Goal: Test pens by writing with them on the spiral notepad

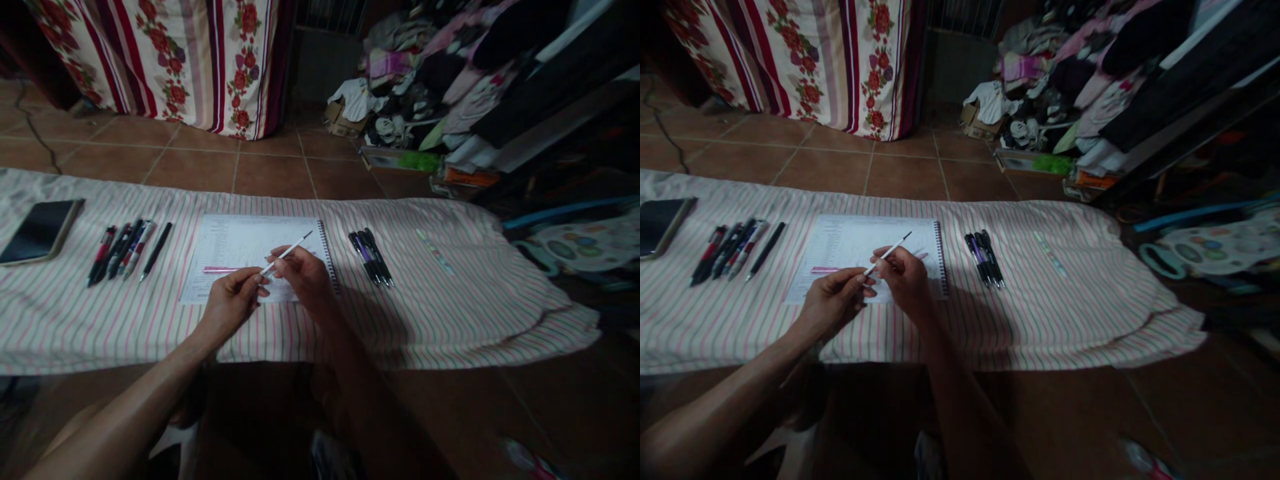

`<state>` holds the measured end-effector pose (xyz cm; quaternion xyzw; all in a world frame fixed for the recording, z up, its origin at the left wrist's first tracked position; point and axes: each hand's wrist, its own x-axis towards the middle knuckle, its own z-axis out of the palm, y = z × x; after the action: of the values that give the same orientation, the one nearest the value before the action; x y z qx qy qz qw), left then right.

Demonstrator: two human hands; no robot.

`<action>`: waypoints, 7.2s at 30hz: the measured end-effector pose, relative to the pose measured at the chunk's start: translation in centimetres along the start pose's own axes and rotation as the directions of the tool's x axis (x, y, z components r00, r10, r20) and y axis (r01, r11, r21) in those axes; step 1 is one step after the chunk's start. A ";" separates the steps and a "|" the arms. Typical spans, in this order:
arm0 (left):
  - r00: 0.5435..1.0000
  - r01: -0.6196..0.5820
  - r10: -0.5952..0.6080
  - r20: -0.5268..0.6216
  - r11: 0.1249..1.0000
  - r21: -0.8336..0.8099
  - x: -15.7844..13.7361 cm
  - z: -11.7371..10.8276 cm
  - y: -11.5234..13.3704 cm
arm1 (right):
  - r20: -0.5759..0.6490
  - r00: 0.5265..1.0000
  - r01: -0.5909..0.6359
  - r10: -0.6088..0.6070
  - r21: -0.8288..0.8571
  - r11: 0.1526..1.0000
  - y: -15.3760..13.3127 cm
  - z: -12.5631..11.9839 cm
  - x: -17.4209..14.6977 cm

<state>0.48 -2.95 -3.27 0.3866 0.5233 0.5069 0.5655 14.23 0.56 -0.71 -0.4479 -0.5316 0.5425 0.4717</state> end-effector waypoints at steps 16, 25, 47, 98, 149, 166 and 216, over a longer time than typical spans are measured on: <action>0.999 -0.029 0.030 0.020 0.998 -0.050 -0.1 -0.2 0.3 | 0.056 0.998 0.033 -0.031 -0.033 0.999 -0.3 0.1 -0.2; 0.998 -0.002 0.003 0.062 1.000 -0.016 -0.4 -0.1 0.8 | 0.060 0.997 0.044 -0.039 -0.087 0.995 -0.1 -0.1 -0.4; 0.998 0.003 -0.002 0.055 1.000 -0.025 -0.6 -0.2 1.6 | 0.073 0.997 0.016 -0.016 0.005 1.000 -0.3 0.2 -0.7; 0.987 0.038 -0.026 0.161 0.997 -0.069 -0.9 -0.1 2.2 | 0.027 1.000 0.002 -0.004 0.063 0.998 1.0 0.2 -0.6; 0.989 0.108 -0.094 0.111 0.985 -0.132 -0.4 -0.1 2.6 | -0.100 0.995 0.003 -0.013 -0.098 0.995 1.2 0.1 -1.4; 0.995 0.026 -0.021 0.102 0.999 -0.045 -0.4 -0.6 3.0 | -0.099 0.991 0.059 -0.084 -0.231 0.971 0.7 0.4 -1.4; 0.998 0.070 -0.068 0.015 0.990 -0.122 -0.4 -0.3 2.7 | -0.183 0.983 -0.025 0.014 -0.059 0.998 1.4 1.7 -1.3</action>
<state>-0.25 -2.82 -0.62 0.3356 0.5012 0.5161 0.6081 12.70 -1.00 -2.05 -0.5149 -0.4980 0.4873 0.4994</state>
